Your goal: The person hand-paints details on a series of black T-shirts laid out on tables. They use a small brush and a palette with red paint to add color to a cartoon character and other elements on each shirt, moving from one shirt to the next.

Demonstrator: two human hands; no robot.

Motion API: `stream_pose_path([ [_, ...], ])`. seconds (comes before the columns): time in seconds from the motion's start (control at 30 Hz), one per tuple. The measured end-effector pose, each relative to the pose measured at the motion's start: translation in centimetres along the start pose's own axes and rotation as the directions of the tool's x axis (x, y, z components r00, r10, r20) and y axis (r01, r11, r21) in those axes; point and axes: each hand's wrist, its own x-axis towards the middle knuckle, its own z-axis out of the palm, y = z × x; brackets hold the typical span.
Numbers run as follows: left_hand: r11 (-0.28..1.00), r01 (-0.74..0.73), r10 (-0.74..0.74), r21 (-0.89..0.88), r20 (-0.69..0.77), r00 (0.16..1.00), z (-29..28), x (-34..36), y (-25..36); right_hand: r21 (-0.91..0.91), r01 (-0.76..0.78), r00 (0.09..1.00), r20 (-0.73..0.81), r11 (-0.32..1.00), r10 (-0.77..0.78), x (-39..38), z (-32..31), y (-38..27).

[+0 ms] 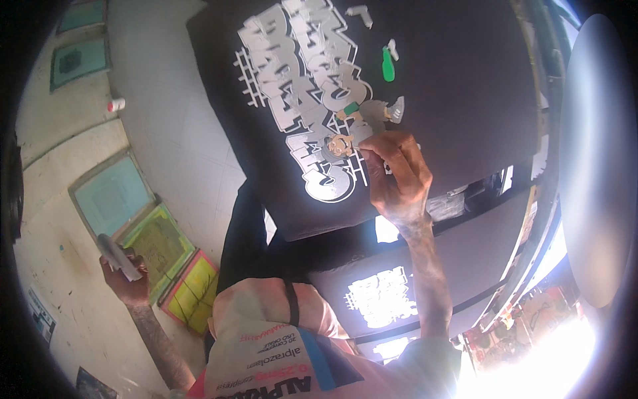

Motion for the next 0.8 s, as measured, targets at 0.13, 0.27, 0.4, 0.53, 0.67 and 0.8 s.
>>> stream_pose_path([
  [0.13, 0.963, -0.245, 0.221, -0.107, -0.198, 0.955, 1.5, -0.5, -2.5, -0.042, 0.081, 0.996, 0.043, 0.996, -0.079, 0.2, 0.2, 1.3],
  [0.27, 0.965, -0.202, 0.192, -0.169, -0.074, 0.979, 2.2, -1.2, -3.3, -0.063, 0.083, 0.993, 0.091, 0.995, -0.077, 1.1, -0.2, 1.1],
  [0.4, 0.951, -0.186, 0.179, -0.249, -0.051, 0.983, 2.9, -2.0, -3.7, -0.05, 0.103, 0.986, 0.139, 0.993, -0.095, 1.7, 0.4, 1.4],
  [0.53, 0.942, -0.174, 0.171, -0.287, -0.033, 0.985, 4.7, -1.2, -4.3, -0.058, 0.146, 0.977, 0.167, 0.988, -0.135, 2.1, -0.1, 1.9],
  [0.67, 0.927, -0.173, 0.176, -0.332, -0.022, 0.984, 4.5, -1.4, -4.6, -0.051, 0.18, 0.963, 0.21, 0.982, -0.166, 2.2, -0.4, 2.3],
  [0.8, 0.914, -0.184, 0.189, -0.363, -0.02, 0.982, 4.7, -1.7, -5.3, -0.045, 0.172, 0.967, 0.197, 0.984, -0.16, 2.2, -0.3, 2.4],
])
